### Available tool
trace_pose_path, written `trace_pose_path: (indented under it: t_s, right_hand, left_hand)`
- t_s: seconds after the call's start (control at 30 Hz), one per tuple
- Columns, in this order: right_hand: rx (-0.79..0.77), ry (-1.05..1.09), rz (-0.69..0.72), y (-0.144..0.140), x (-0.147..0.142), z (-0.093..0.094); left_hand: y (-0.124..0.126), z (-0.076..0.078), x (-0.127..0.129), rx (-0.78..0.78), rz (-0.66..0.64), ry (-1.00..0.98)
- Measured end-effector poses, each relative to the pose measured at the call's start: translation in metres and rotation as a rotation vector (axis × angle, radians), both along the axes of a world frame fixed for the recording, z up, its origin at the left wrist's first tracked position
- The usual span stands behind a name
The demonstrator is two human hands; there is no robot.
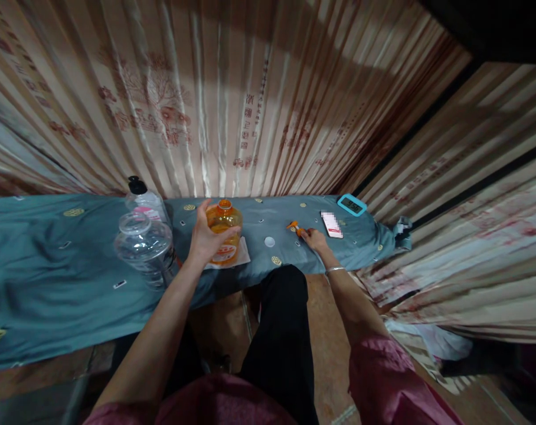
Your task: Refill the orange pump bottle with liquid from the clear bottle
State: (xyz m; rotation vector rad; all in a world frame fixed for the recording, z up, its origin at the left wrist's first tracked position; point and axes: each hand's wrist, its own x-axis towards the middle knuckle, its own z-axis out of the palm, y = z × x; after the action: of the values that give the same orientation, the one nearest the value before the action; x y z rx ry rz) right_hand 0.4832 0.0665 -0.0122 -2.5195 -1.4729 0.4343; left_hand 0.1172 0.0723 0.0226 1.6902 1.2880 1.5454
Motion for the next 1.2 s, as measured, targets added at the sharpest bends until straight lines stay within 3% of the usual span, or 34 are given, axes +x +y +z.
trace_pose_path:
  t_s: [0.27, 0.47, 0.57, 0.67, 0.8, 0.93, 1.07, 1.2]
  right_hand:
    - [0.224, -0.005, -0.021, -0.026, -0.005, 0.003]
    - [0.481, 0.069, 0.026, -0.057, -0.032, 0.010]
    - [0.591, 0.146, 0.043, -0.081, -0.053, 0.010]
    - [0.660, 0.250, 0.064, -0.113, -0.081, 0.003]
    - [0.603, 0.425, 0.122, -0.161, -0.129, -0.021]
    - [0.428, 0.578, 0.210, -0.199, -0.189, -0.056]
    - [0.220, 0.684, 0.332, -0.218, -0.246, -0.088]
    - [0.088, 0.691, 0.427, -0.221, -0.272, -0.105]
  left_hand:
    - [0.001, -0.005, -0.001, 0.046, -0.037, -0.031]
    - [-0.002, -0.002, -0.004, 0.085, -0.013, -0.005]
    - [-0.023, -0.002, -0.010, 0.145, 0.044, 0.065]
    - [-0.065, -0.009, -0.022, 0.194, 0.060, 0.129]
    - [-0.129, -0.027, -0.051, 0.186, 0.099, 0.190]
    - [-0.157, -0.040, -0.091, 0.134, 0.248, 0.187]
    - [-0.143, -0.046, -0.120, 0.111, 0.406, 0.114]
    - [-0.109, -0.052, -0.128, -0.006, 0.436, 0.022]
